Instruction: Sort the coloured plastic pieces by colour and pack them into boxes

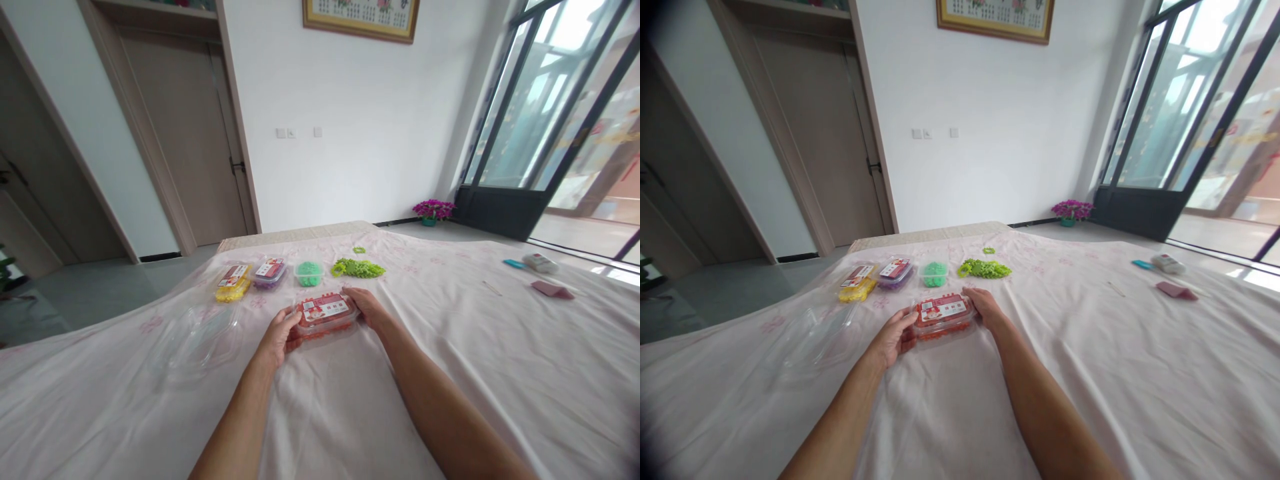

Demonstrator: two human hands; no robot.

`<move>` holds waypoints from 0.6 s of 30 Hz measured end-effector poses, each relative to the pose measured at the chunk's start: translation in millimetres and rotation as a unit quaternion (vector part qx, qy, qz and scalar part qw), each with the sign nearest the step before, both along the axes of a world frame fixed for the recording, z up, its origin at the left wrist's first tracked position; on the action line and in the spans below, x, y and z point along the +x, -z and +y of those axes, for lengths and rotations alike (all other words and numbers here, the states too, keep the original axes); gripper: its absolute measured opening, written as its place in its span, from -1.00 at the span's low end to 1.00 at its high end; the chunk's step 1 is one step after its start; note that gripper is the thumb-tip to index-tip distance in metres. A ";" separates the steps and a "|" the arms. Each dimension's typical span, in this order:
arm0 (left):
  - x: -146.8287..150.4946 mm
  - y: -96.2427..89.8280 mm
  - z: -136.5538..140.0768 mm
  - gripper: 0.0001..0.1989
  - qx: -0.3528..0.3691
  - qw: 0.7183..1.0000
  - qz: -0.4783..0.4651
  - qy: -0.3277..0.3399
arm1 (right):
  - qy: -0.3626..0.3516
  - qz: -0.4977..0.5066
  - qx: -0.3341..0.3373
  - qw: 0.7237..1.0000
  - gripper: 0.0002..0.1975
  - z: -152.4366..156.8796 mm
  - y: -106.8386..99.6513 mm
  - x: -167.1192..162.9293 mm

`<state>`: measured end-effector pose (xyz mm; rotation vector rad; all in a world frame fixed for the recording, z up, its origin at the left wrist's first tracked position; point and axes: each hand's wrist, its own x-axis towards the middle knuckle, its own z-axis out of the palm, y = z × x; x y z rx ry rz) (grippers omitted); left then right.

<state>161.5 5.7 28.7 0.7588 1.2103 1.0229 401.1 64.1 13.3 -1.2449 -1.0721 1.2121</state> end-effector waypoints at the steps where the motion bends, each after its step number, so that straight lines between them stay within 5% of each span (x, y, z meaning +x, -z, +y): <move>1: 0.0 0.0 0.3 -0.58 -0.001 1.000 -0.001 -0.001 | -0.001 0.011 -0.015 1.000 -0.75 1.2 0.0 -0.3; 18: 0.9 6.0 1.7 -0.54 0.019 0.999 -0.025 -0.017 | 0.013 -0.014 -0.051 0.999 -0.87 18.1 3.5 2.8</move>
